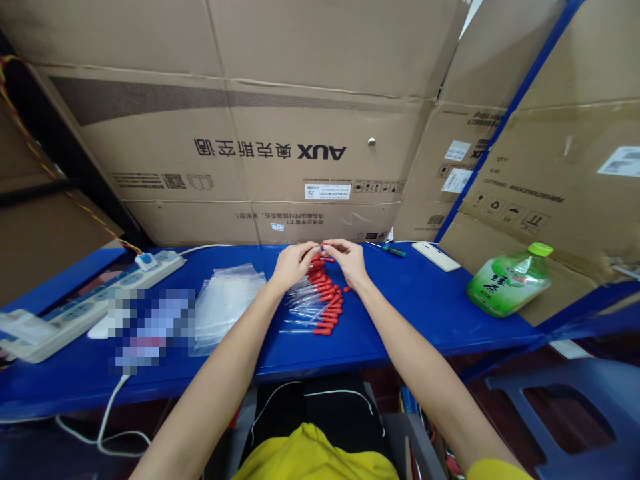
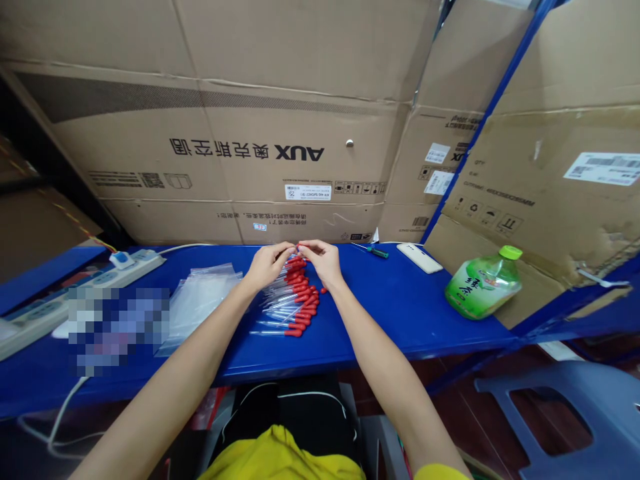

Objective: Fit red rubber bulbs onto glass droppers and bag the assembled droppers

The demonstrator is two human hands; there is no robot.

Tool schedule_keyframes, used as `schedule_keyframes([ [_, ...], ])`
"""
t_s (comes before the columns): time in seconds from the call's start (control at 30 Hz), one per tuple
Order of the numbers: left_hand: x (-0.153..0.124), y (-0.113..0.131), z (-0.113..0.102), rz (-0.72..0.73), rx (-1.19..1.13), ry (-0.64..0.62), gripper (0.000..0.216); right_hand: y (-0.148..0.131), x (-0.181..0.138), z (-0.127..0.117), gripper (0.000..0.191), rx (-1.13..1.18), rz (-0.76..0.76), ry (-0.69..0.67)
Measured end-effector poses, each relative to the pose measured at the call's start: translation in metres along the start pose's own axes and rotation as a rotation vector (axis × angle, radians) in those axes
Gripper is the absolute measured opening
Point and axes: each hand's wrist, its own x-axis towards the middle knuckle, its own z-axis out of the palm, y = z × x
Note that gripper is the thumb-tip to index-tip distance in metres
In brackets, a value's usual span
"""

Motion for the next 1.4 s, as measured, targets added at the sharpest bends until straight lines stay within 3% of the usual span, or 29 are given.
schedule_keyframes([
  [0.53,-0.005,-0.005,-0.012,0.131,0.215,-0.194,0.041,0.007,0.000,-0.020,0.024,-0.249,-0.107,-0.250],
  [0.73,-0.002,-0.006,-0.014,0.134,0.036,-0.120,0.046,0.003,0.003,-0.019,0.030,-0.150,-0.073,-0.190],
  [1.0,0.000,-0.020,-0.011,0.128,-0.007,-0.101,0.040,-0.001,0.005,-0.024,0.037,-0.100,0.022,-0.146],
  [1.4,0.001,-0.020,-0.008,0.123,-0.082,-0.093,0.042,-0.001,0.003,-0.021,0.040,-0.090,0.036,-0.101],
])
